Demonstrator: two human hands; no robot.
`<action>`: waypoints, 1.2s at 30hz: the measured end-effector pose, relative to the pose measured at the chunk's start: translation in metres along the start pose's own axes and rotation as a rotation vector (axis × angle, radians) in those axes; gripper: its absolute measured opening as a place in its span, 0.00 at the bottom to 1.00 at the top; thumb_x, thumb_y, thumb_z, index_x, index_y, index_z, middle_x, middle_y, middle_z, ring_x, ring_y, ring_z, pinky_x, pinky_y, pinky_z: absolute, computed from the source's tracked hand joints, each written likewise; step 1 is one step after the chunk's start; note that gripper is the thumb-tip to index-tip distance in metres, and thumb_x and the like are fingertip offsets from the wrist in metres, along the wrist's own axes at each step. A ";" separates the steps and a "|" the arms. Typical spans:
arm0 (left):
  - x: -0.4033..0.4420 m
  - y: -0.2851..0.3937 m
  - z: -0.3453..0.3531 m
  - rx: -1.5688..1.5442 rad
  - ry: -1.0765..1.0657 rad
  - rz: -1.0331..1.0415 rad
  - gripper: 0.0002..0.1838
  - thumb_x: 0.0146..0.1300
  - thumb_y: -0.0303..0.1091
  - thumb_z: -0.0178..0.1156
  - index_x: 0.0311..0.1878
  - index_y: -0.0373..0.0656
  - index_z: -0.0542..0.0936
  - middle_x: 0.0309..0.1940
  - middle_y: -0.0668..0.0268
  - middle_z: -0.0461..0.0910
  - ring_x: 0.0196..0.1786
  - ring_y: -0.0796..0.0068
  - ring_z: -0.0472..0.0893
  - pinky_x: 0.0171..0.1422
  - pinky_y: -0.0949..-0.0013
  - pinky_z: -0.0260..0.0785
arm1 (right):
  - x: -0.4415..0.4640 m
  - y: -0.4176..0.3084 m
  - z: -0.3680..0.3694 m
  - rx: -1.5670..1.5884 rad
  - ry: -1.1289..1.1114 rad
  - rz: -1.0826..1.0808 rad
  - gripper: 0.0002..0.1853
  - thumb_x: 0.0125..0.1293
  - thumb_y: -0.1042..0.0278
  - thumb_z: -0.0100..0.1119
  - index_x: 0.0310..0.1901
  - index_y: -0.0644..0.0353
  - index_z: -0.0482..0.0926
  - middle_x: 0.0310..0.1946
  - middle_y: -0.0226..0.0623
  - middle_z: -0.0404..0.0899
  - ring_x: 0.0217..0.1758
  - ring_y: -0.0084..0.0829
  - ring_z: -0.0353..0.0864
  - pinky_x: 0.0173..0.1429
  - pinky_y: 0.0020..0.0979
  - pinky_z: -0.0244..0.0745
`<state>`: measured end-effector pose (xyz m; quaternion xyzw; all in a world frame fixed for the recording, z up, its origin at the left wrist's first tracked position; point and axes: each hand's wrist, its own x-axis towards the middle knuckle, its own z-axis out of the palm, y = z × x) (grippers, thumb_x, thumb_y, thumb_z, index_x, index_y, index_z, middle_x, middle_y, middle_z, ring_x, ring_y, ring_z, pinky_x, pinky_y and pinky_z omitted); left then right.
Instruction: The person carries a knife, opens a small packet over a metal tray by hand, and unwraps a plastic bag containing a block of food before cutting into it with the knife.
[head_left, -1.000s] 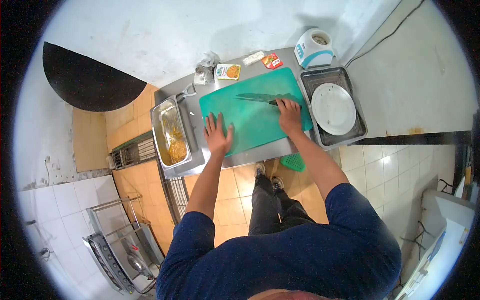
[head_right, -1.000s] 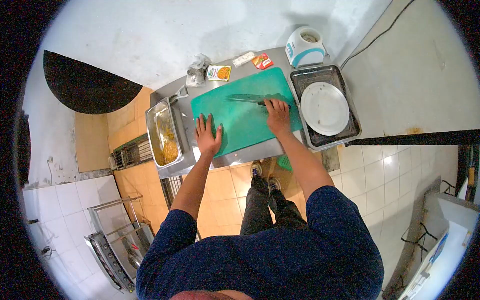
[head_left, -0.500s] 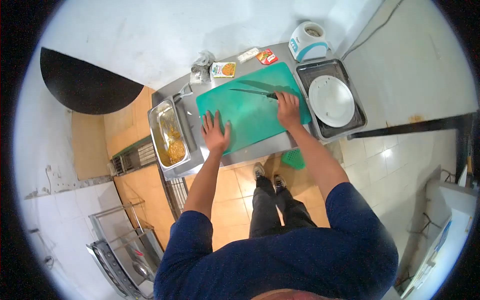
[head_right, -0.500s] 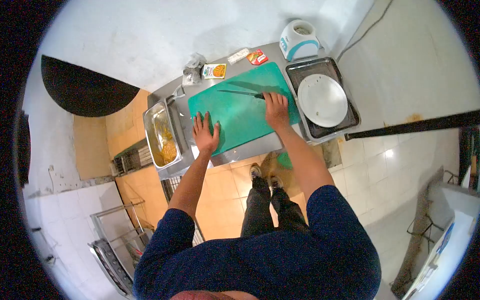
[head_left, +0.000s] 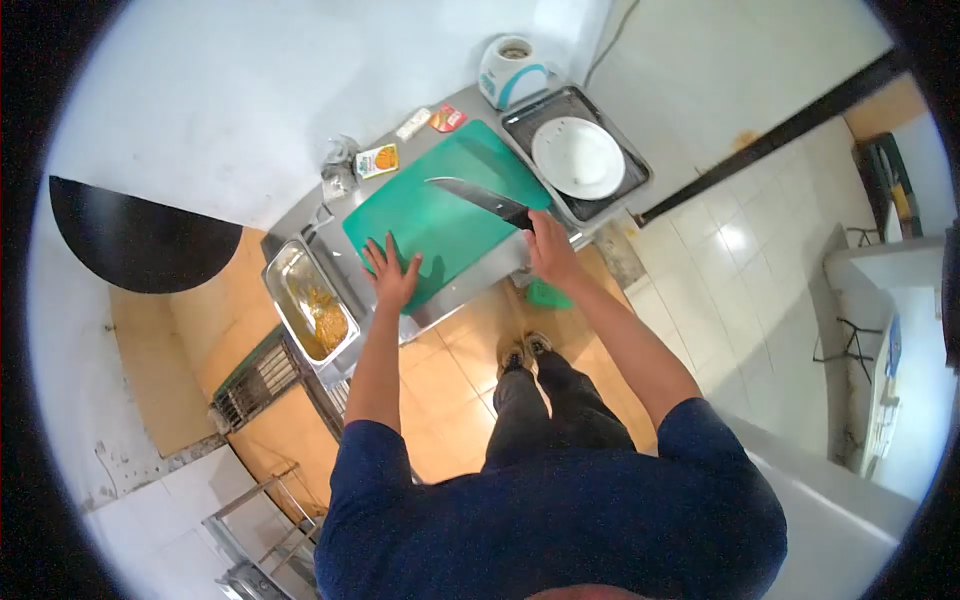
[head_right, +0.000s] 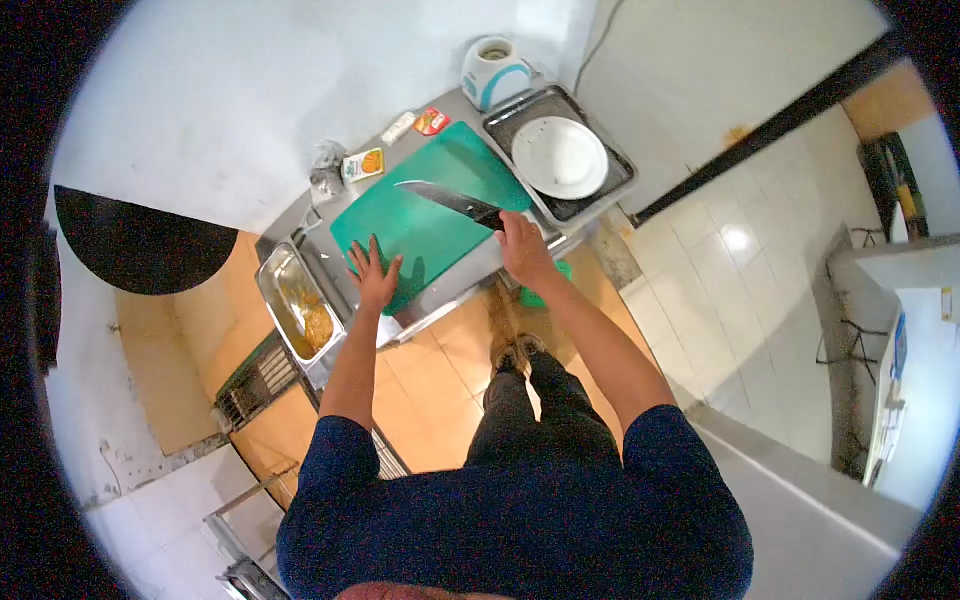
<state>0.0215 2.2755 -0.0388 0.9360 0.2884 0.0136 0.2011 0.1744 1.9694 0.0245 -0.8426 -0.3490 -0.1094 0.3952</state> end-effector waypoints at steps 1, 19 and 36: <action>0.001 0.006 -0.004 -0.010 -0.026 0.038 0.45 0.66 0.67 0.51 0.80 0.59 0.49 0.81 0.51 0.37 0.82 0.45 0.33 0.77 0.30 0.26 | -0.012 0.001 -0.016 0.019 -0.048 0.062 0.21 0.70 0.64 0.54 0.60 0.65 0.67 0.53 0.56 0.74 0.53 0.58 0.74 0.53 0.51 0.69; -0.116 0.129 0.039 0.164 -0.551 0.496 0.44 0.62 0.60 0.57 0.77 0.51 0.57 0.78 0.50 0.49 0.79 0.35 0.43 0.73 0.24 0.41 | -0.254 -0.011 -0.184 -0.174 0.023 0.962 0.28 0.66 0.41 0.59 0.28 0.65 0.81 0.25 0.50 0.81 0.30 0.52 0.81 0.37 0.45 0.75; -0.240 0.439 0.163 -0.449 -1.117 1.231 0.24 0.71 0.36 0.57 0.69 0.44 0.69 0.54 0.57 0.79 0.54 0.66 0.79 0.62 0.61 0.71 | -0.528 -0.041 -0.274 0.177 0.590 1.428 0.13 0.57 0.64 0.71 0.27 0.65 0.79 0.21 0.36 0.81 0.26 0.25 0.82 0.32 0.30 0.76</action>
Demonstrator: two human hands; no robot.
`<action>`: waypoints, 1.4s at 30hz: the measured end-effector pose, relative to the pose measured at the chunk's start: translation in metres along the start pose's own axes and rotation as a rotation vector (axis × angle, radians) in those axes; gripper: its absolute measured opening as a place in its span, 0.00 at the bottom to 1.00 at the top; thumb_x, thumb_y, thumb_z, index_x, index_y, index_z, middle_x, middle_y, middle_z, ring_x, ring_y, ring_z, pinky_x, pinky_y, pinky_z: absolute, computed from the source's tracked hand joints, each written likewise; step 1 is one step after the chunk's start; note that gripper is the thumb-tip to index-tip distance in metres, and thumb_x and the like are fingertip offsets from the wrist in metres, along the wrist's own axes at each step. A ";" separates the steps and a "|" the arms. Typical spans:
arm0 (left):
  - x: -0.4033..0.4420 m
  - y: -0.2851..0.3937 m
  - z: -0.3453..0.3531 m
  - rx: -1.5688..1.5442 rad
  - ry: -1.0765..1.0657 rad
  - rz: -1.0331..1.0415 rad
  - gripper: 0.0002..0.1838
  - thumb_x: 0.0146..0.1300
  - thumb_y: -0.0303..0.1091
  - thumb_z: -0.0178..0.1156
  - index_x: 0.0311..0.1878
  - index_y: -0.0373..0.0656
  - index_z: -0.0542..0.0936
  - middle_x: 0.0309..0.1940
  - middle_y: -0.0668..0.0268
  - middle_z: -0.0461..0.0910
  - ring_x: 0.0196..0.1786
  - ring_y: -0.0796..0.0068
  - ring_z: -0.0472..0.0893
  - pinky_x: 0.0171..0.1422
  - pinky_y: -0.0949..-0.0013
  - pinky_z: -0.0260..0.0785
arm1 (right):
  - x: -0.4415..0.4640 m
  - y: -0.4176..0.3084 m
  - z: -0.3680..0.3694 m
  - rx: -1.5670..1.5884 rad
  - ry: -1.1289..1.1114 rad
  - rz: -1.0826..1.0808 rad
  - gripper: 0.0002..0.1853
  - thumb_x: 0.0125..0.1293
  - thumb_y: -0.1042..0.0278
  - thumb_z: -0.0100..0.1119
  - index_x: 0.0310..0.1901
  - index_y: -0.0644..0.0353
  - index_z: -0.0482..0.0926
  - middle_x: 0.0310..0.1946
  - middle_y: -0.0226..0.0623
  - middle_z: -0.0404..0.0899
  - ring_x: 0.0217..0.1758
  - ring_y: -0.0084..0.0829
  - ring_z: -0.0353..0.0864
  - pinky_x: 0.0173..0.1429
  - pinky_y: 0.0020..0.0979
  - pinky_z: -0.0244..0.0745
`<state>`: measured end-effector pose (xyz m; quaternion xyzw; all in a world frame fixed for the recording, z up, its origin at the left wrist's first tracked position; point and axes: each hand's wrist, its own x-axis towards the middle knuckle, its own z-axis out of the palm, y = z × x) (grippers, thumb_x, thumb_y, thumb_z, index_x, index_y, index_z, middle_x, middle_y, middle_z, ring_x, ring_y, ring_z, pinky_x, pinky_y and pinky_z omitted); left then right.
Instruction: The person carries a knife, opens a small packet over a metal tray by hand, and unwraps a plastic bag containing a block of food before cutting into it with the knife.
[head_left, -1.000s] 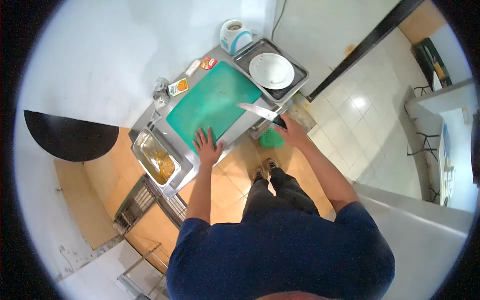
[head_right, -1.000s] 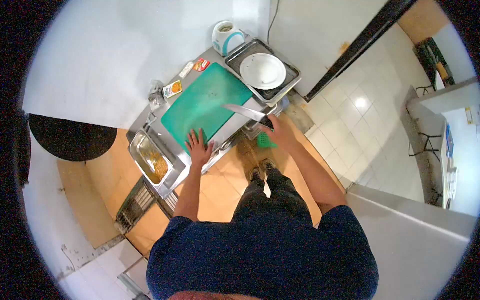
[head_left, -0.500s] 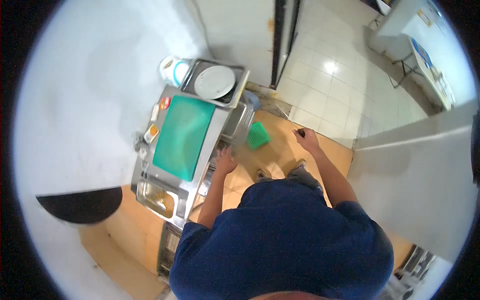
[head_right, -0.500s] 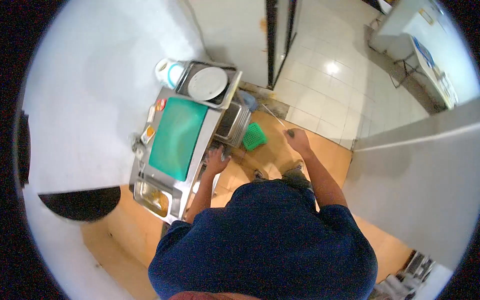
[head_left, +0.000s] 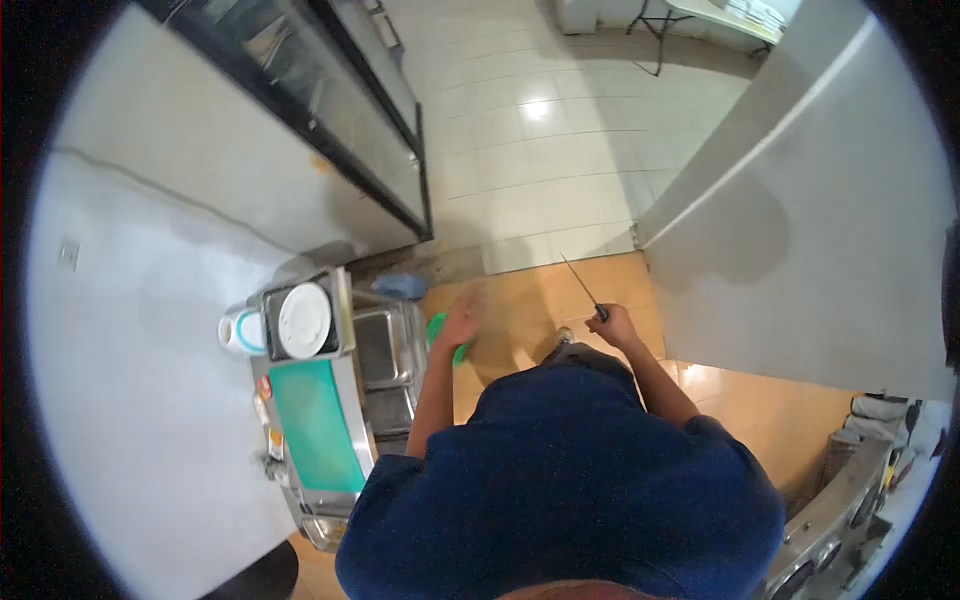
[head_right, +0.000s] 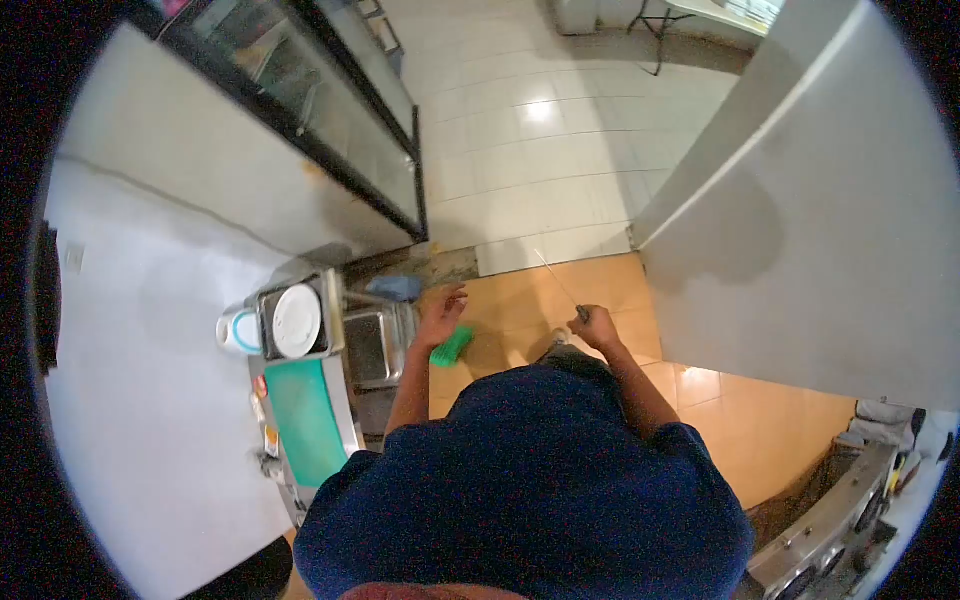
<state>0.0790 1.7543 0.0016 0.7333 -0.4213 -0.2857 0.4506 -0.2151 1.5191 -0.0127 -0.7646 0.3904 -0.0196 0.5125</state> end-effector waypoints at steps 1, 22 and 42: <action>0.018 0.012 0.008 -0.037 -0.035 -0.029 0.24 0.71 0.35 0.57 0.69 0.44 0.69 0.54 0.58 0.79 0.54 0.67 0.79 0.61 0.62 0.71 | 0.002 0.008 -0.012 -0.011 0.032 -0.007 0.13 0.57 0.64 0.71 0.29 0.66 0.80 0.22 0.38 0.82 0.26 0.26 0.81 0.33 0.31 0.76; 0.372 -0.003 0.130 -0.505 -0.419 -0.294 0.36 0.76 0.48 0.48 0.78 0.45 0.47 0.56 0.58 0.71 0.48 0.67 0.75 0.52 0.66 0.72 | 0.287 0.007 -0.078 -0.256 0.113 -0.022 0.21 0.44 0.61 0.78 0.35 0.65 0.81 0.43 0.51 0.82 0.54 0.48 0.79 0.55 0.43 0.76; 0.722 0.133 0.219 -0.244 -0.869 -0.597 0.54 0.61 0.83 0.23 0.24 0.36 0.78 0.11 0.62 0.75 0.14 0.73 0.74 0.21 0.71 0.65 | 0.426 -0.008 -0.226 0.020 0.582 0.215 0.15 0.59 0.62 0.62 0.41 0.67 0.79 0.37 0.55 0.79 0.43 0.52 0.79 0.49 0.45 0.73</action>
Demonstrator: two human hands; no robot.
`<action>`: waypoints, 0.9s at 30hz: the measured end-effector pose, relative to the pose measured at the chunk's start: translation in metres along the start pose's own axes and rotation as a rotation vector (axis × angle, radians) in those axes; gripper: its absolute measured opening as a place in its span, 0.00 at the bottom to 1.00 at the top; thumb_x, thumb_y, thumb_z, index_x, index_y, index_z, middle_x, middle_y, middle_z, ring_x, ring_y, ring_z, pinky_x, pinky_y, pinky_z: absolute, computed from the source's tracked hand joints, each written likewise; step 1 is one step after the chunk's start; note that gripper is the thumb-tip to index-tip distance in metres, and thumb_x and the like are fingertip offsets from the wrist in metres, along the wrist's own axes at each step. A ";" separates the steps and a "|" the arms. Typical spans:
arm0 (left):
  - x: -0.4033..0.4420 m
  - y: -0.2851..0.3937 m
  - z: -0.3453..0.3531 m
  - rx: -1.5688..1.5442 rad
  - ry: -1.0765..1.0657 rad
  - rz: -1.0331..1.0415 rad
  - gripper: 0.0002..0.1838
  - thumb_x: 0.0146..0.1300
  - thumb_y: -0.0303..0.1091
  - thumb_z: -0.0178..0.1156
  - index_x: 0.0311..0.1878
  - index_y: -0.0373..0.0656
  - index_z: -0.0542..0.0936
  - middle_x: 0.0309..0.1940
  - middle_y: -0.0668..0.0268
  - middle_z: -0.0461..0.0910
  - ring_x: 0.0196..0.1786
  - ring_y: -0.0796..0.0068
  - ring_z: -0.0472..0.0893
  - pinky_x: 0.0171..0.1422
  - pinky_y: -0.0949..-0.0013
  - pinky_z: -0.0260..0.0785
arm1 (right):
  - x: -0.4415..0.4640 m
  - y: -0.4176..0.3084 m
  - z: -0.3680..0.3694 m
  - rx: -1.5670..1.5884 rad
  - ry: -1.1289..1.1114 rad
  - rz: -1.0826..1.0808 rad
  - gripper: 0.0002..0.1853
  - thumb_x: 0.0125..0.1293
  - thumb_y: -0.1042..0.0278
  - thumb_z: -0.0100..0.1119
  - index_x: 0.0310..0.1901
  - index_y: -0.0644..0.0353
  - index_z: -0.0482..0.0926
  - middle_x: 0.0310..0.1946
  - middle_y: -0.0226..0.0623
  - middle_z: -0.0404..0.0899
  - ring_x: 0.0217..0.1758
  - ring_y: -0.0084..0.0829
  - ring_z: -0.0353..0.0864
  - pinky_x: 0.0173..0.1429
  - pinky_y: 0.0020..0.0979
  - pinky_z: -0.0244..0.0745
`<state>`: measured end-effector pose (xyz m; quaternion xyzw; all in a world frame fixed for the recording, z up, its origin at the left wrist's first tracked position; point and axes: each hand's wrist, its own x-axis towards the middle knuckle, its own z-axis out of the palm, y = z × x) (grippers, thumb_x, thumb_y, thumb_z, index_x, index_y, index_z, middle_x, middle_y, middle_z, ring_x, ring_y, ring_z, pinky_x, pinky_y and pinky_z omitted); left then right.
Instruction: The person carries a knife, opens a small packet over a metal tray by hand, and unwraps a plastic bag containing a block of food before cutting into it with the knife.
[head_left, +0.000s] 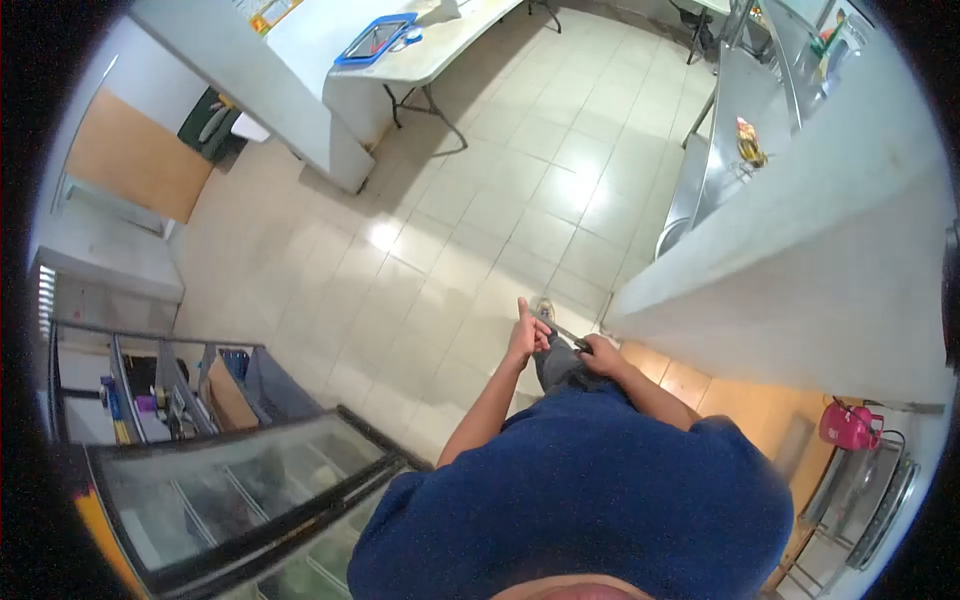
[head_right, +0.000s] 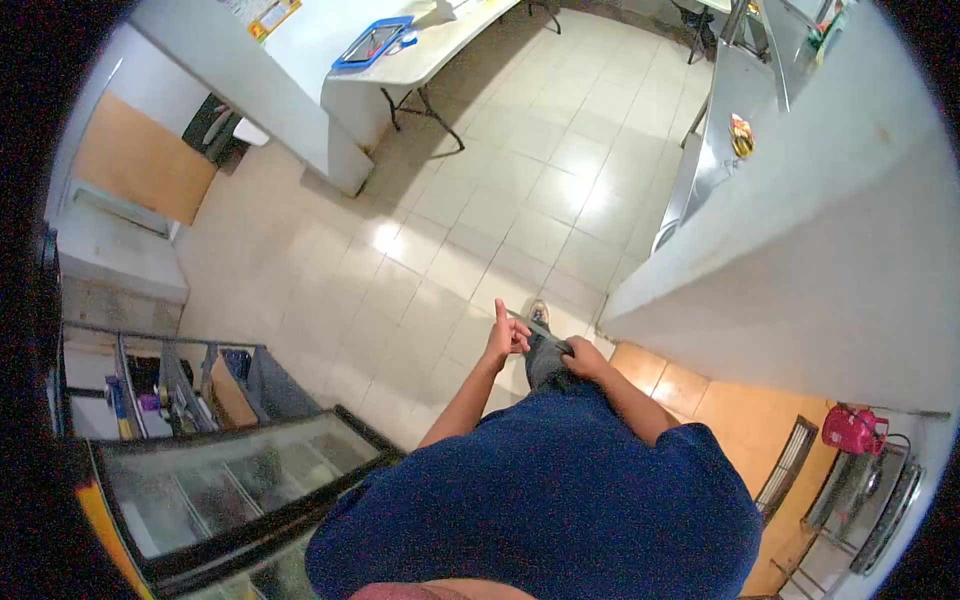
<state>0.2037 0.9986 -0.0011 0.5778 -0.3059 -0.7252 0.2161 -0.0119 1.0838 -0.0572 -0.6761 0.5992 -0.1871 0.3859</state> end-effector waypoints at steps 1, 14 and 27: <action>0.021 0.014 0.000 0.019 0.019 0.041 0.53 0.62 0.82 0.23 0.23 0.37 0.78 0.11 0.62 0.74 0.14 0.73 0.75 0.20 0.71 0.65 | 0.023 -0.001 -0.010 0.013 0.001 0.014 0.15 0.59 0.63 0.62 0.41 0.67 0.79 0.37 0.55 0.79 0.43 0.52 0.79 0.49 0.45 0.73; 0.138 0.232 -0.090 0.237 0.000 0.089 0.25 0.76 0.47 0.46 0.33 0.36 0.80 0.22 0.63 0.80 0.27 0.71 0.82 0.37 0.69 0.76 | 0.244 -0.065 -0.130 -0.057 0.007 -0.011 0.15 0.62 0.58 0.64 0.40 0.62 0.77 0.39 0.50 0.78 0.43 0.51 0.78 0.45 0.45 0.72; 0.345 0.353 -0.150 0.265 -0.201 0.120 0.26 0.77 0.51 0.45 0.46 0.37 0.82 0.32 0.62 0.84 0.36 0.70 0.84 0.46 0.66 0.76 | 0.465 -0.040 -0.219 0.088 -0.090 0.067 0.20 0.57 0.56 0.72 0.37 0.64 0.76 0.24 0.43 0.77 0.27 0.34 0.73 0.35 0.37 0.69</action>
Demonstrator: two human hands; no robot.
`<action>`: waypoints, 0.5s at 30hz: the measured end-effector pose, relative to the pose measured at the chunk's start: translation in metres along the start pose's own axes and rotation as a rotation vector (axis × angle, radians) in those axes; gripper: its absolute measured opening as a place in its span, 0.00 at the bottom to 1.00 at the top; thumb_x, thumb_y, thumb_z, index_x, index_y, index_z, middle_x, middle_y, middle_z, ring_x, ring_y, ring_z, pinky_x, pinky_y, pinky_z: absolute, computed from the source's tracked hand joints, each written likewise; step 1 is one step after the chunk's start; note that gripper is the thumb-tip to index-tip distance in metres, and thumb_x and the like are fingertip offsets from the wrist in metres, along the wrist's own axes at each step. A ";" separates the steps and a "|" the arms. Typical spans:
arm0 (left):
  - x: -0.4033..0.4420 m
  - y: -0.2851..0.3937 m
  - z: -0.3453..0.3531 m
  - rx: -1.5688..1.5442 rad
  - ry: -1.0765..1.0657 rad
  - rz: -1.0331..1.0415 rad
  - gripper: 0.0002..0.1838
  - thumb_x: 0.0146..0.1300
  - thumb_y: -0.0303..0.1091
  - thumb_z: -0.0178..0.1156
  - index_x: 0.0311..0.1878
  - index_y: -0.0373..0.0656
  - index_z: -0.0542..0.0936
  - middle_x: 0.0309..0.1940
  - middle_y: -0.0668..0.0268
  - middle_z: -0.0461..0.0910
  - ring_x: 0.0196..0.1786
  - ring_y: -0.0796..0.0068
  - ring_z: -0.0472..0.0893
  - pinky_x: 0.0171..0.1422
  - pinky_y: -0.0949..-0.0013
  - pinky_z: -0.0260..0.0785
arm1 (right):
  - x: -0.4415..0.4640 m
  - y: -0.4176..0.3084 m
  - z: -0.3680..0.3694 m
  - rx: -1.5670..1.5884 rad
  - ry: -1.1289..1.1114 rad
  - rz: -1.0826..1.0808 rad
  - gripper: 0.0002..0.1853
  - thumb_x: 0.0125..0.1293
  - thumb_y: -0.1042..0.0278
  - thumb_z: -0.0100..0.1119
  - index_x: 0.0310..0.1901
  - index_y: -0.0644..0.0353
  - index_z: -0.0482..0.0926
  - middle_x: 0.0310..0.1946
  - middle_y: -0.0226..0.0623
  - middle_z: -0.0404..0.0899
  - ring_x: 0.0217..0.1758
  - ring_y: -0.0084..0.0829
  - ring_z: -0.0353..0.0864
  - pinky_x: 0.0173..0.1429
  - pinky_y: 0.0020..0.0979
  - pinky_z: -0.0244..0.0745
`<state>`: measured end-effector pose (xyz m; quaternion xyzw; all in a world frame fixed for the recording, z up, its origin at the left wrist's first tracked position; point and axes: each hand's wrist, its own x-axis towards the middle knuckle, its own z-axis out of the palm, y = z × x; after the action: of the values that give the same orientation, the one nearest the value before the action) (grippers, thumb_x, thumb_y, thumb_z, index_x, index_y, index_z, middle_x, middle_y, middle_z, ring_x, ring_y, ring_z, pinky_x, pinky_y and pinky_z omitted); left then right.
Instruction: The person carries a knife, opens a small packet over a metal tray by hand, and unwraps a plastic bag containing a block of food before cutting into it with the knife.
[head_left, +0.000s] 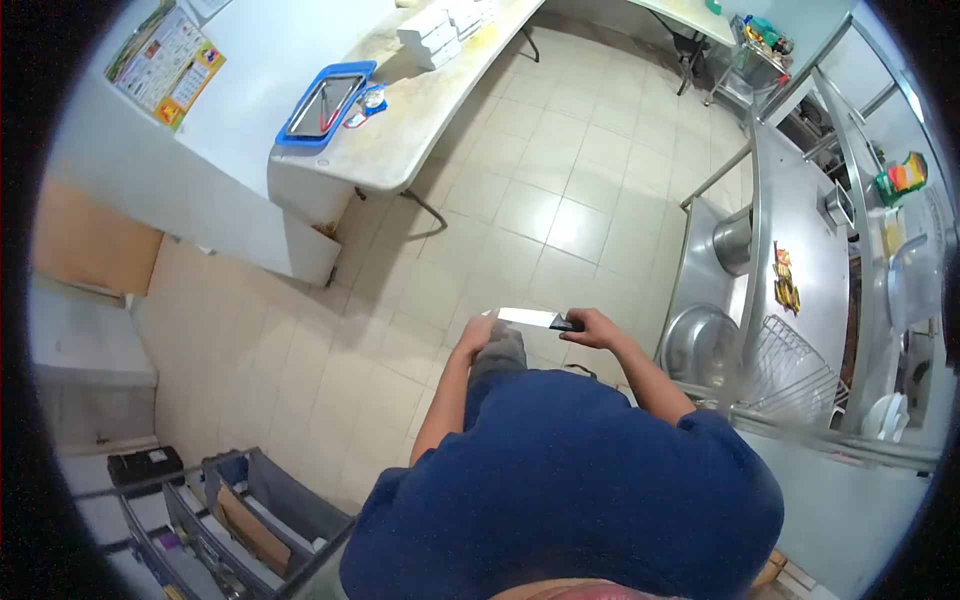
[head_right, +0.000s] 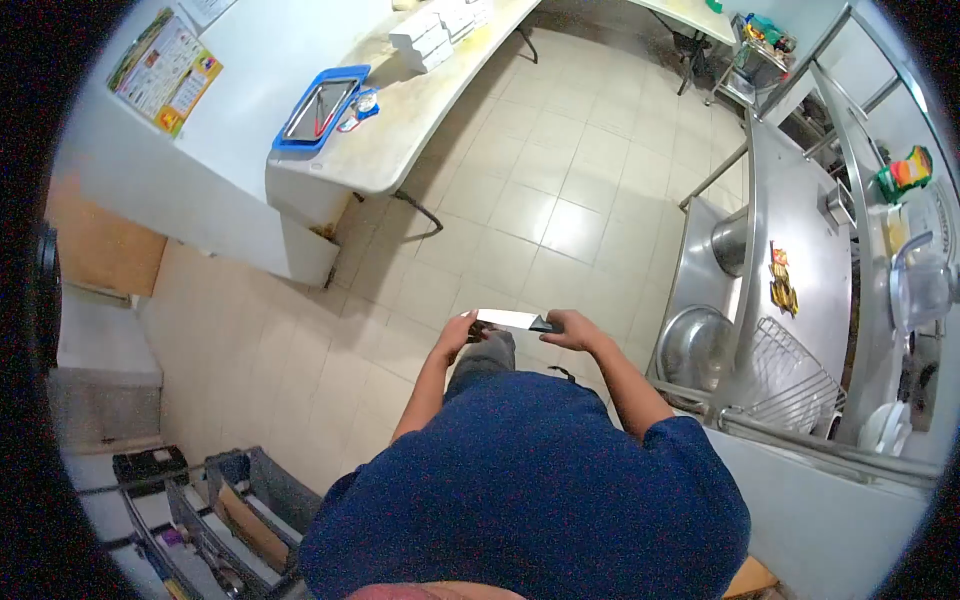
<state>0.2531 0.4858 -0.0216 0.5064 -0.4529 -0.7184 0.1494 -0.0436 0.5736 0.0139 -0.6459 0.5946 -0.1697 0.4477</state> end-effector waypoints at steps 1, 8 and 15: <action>0.024 0.003 -0.016 0.121 0.000 0.074 0.25 0.77 0.51 0.45 0.46 0.37 0.82 0.32 0.62 0.84 0.37 0.69 0.84 0.46 0.65 0.76 | 0.017 -0.008 -0.010 -0.037 0.040 0.004 0.19 0.58 0.57 0.71 0.37 0.64 0.75 0.24 0.43 0.76 0.27 0.34 0.72 0.35 0.37 0.69; 0.083 0.168 -0.065 0.049 -0.159 0.251 0.22 0.75 0.45 0.46 0.51 0.37 0.81 0.39 0.61 0.85 0.43 0.71 0.83 0.50 0.66 0.73 | 0.105 -0.058 -0.080 -0.021 0.301 0.016 0.21 0.57 0.55 0.72 0.41 0.63 0.77 0.27 0.44 0.78 0.30 0.36 0.76 0.38 0.37 0.72; 0.164 0.240 -0.066 0.267 -0.287 0.395 0.20 0.76 0.43 0.50 0.50 0.34 0.81 0.38 0.63 0.84 0.42 0.77 0.79 0.50 0.68 0.71 | 0.171 -0.003 -0.084 0.281 0.444 0.155 0.19 0.52 0.60 0.76 0.35 0.61 0.75 0.25 0.30 0.73 0.31 0.22 0.70 0.36 0.30 0.68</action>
<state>0.1792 0.2113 0.0692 0.3164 -0.6500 -0.6738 0.1527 -0.0646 0.3837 0.0087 -0.4771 0.6963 -0.3534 0.4034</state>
